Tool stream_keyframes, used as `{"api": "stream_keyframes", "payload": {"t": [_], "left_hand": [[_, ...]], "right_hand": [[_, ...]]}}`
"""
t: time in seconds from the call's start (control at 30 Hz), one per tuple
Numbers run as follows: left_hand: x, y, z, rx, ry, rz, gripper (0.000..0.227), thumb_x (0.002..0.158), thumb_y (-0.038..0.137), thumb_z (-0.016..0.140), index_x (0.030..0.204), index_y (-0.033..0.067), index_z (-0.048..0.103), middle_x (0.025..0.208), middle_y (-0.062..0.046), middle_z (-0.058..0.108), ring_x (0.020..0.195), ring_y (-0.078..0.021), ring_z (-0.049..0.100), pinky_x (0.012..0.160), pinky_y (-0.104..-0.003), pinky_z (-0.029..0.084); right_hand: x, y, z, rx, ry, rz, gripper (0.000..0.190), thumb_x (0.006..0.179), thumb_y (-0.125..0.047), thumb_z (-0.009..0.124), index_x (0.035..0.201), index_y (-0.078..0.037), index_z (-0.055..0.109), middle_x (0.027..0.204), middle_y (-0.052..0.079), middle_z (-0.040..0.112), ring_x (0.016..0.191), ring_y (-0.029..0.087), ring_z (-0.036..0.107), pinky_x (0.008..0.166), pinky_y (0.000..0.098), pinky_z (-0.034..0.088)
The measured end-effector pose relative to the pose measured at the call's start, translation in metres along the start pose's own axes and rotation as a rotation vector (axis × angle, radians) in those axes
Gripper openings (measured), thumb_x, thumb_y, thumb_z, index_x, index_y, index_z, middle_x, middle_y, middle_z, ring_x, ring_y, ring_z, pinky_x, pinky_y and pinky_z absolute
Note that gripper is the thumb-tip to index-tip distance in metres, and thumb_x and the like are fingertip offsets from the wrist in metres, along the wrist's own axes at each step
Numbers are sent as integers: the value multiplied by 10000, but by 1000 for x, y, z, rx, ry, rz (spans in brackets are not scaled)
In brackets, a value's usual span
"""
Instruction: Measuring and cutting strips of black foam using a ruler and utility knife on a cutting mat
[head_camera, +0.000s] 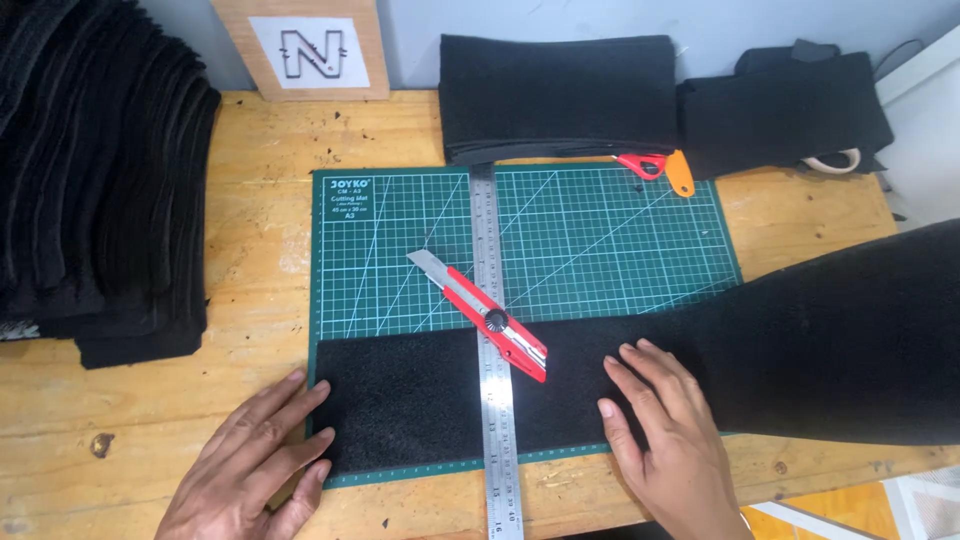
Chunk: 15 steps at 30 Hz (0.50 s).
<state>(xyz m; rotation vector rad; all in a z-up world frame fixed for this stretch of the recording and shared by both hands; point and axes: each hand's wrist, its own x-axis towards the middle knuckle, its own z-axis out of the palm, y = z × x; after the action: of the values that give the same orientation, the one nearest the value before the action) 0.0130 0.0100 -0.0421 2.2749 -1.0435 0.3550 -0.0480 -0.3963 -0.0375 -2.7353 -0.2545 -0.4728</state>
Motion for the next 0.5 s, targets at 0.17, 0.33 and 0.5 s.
{"api": "stream_keyframes", "payload": {"t": [0.17,0.33,0.5], "left_hand": [[-5,-4,3,47,-6,-22,244,897,296,677,1052,119,744,1419,-156,629,1404,-363,558,1134,-458,486],[-4,-5,2,28,-17,-16,237,905,289,668,1051,119,746,1426,-172,616,1404,-382,550,1127,-470,487],[1,7,-6,-9,-69,-85,254,931,264,636,1083,88,738,1459,-182,589,1430,-386,520,1149,-492,460]], "right_hand": [[1,0,0,24,-11,0,413,980,-267,591,1343,-74,633,1404,84,608,1380,312,538,1172,449,421],[1,0,-3,13,-7,1,404,977,-258,598,1338,-81,634,1399,86,610,1380,305,541,1177,447,421],[2,-5,-4,0,-6,-4,406,975,-245,609,1334,-60,642,1391,109,613,1368,325,554,1173,457,435]]}}
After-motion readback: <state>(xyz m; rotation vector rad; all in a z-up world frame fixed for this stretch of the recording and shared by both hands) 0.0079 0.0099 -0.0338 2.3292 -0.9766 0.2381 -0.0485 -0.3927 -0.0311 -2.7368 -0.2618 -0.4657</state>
